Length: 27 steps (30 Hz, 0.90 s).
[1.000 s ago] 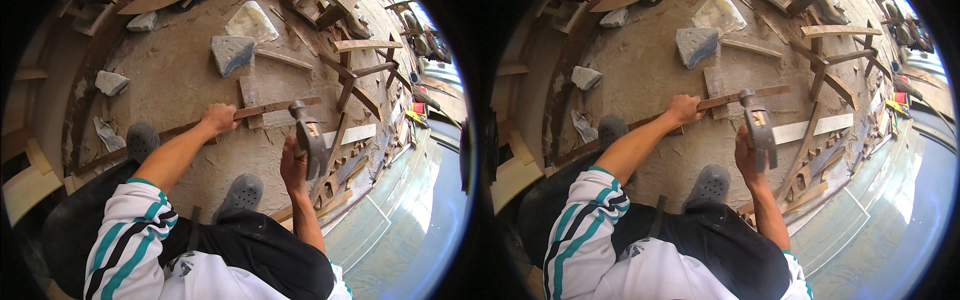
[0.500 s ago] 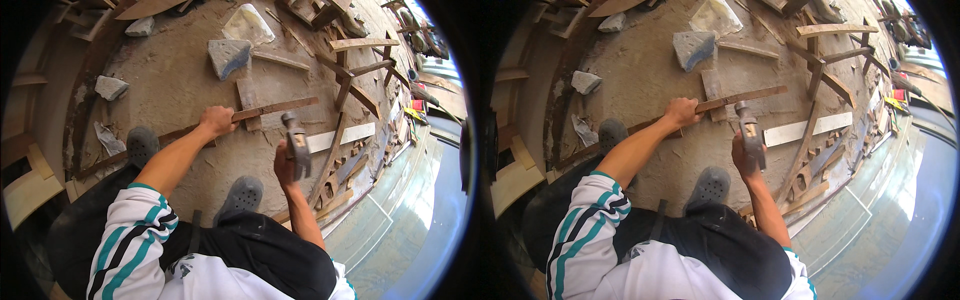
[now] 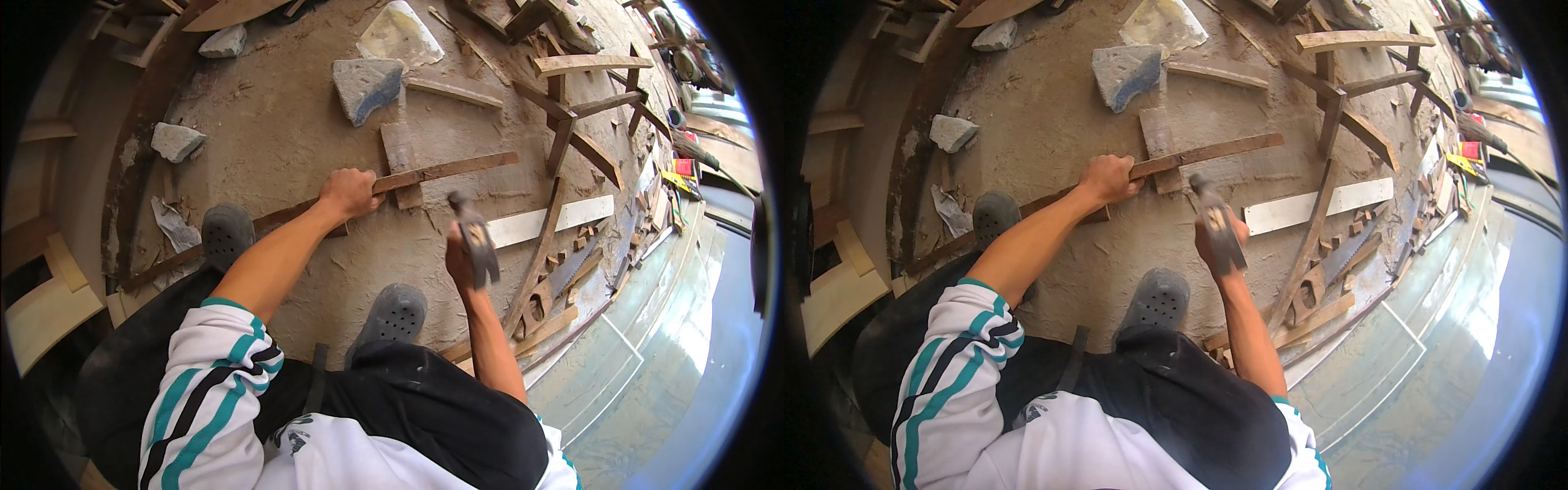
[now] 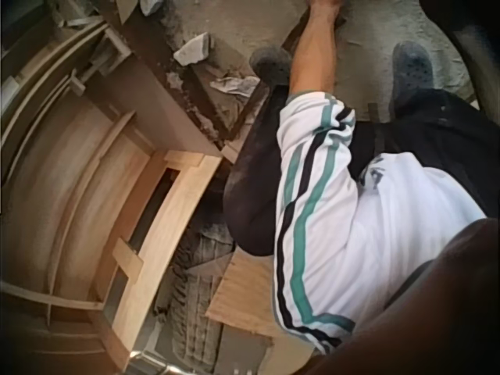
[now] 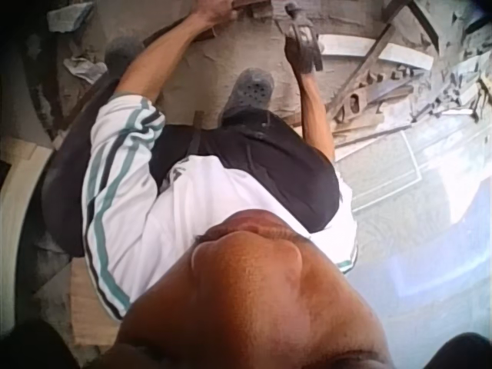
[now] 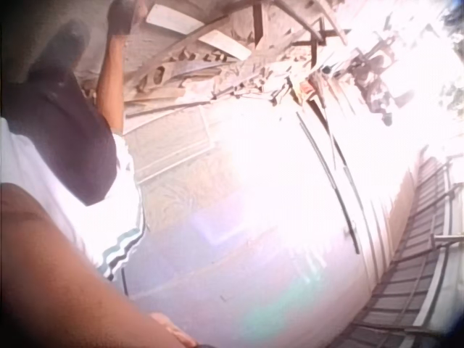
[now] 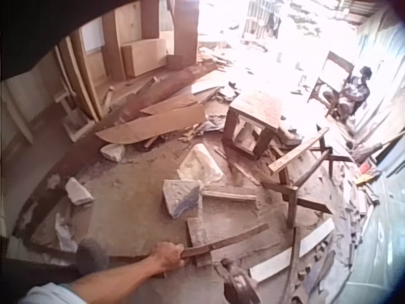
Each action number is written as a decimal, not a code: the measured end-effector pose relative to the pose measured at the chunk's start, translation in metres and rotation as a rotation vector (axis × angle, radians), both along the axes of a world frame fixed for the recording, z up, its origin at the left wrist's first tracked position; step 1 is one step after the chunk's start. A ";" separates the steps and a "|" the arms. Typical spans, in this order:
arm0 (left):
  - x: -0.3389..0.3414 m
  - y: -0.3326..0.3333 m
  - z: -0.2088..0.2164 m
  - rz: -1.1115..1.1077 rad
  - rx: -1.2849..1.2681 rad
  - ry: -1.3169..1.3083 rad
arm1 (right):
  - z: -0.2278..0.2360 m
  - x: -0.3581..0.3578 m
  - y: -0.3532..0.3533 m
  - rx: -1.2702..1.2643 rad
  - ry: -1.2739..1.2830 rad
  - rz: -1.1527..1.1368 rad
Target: The person hammers a nail into a small wooden piece while sitting on the floor. They then pick up a long wooden stick and break it into smaller pieces by hand.
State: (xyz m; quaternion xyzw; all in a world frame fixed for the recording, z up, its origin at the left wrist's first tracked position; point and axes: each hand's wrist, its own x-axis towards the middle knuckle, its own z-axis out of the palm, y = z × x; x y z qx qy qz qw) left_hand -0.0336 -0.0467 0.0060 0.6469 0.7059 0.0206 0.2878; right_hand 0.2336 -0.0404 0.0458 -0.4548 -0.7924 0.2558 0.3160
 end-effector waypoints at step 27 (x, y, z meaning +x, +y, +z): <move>0.003 0.000 -0.001 -0.001 0.020 0.049 | 0.038 -0.019 -0.004 0.063 0.024 -0.121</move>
